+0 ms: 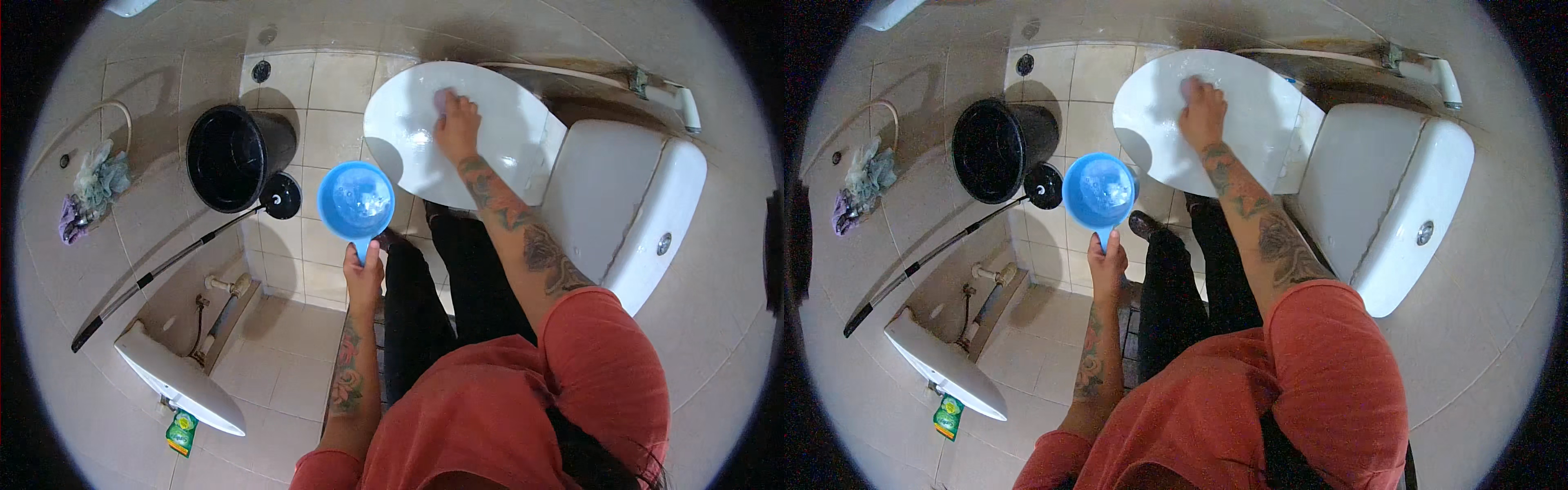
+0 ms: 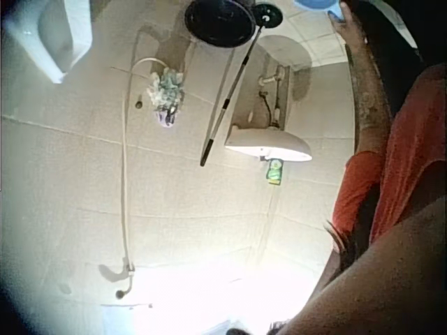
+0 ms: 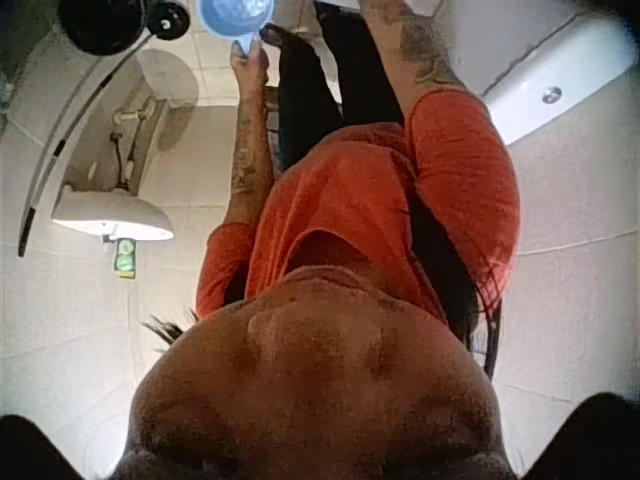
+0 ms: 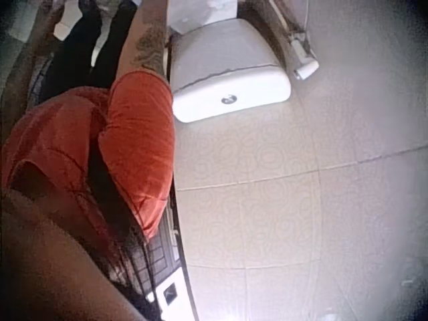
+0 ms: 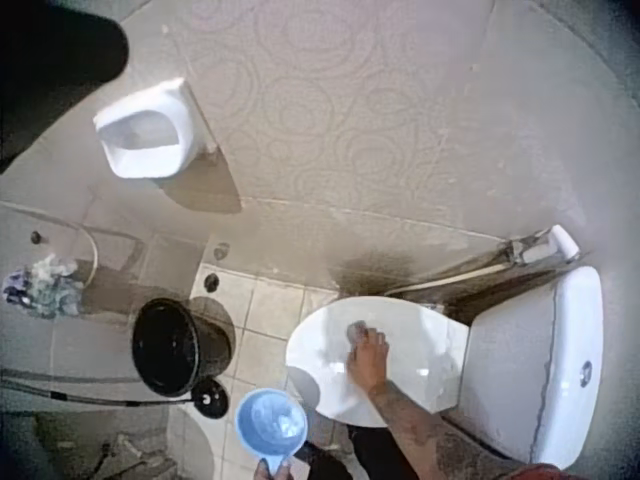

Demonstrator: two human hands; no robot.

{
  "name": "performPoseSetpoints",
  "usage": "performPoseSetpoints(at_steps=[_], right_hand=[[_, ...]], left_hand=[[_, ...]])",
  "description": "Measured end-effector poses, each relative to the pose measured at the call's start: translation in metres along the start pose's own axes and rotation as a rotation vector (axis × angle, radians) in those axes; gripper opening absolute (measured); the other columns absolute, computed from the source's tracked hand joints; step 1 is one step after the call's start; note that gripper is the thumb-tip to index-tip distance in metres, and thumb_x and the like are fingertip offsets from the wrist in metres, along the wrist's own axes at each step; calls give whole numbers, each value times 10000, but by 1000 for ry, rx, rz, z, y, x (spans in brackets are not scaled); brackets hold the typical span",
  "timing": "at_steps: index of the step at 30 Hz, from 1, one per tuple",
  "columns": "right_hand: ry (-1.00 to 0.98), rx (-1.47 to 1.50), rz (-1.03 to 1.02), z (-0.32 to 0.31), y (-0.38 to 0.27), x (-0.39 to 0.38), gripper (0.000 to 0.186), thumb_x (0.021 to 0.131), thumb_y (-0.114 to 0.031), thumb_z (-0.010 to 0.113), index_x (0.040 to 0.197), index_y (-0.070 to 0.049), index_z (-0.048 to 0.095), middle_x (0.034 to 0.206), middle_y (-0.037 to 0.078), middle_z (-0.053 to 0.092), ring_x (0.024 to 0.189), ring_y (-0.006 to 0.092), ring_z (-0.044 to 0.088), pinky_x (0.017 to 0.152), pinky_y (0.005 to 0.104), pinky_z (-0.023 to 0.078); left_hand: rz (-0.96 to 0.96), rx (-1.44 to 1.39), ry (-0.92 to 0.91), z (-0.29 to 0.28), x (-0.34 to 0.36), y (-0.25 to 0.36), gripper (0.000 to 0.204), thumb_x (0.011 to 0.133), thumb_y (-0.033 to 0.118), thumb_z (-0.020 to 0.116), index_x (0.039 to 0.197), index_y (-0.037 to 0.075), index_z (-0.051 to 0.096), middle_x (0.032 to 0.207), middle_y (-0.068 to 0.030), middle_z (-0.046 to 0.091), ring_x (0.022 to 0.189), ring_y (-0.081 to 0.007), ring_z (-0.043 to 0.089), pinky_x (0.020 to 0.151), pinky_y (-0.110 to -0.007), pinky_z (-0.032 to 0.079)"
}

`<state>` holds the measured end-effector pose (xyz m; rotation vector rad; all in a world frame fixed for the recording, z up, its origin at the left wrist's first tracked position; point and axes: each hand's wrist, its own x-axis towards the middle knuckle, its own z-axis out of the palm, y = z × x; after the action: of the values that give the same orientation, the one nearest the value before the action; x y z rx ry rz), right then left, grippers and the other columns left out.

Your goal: Cleaning the toilet, floor drain, sink, and walls in a bathroom using water and a plunger.

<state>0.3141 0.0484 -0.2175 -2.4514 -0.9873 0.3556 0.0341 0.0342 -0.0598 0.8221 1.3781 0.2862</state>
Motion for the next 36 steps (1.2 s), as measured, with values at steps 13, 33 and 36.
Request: performPoseSetpoints(at_steps=[13, 33, 36], right_hand=[[-253, 56, -675, 60, -26, 63, 317, 842, -65, 557, 1120, -192, 639, 1197, 49, 617, 1135, 264, 559, 984, 461, 414], [-119, -161, -491, 23, 13, 67, 319, 910, -141, 532, 1206, -194, 641, 1348, 92, 554, 1347, 273, 419, 1074, 495, 318], [260, -151, -311, 8, 53, 77, 405, 902, -100, 500, 1283, -206, 588, 1339, 89, 543, 1292, 325, 452, 1050, 517, 330]], left_hand=[[-40, -69, 97, -13, -32, 20, 163, 977, 227, 579, 993, 96, 483, 578, 56, 385, 457, -34, 334, 410, -222, 281], [-6, -35, 40, -4, -33, 34, 189, 986, 227, 560, 1080, 77, 494, 600, 57, 375, 472, -31, 315, 410, -223, 269], [-2, -39, -12, 8, -29, 37, 185, 990, 223, 553, 1091, 80, 492, 601, 59, 366, 467, -30, 301, 411, -222, 262]])
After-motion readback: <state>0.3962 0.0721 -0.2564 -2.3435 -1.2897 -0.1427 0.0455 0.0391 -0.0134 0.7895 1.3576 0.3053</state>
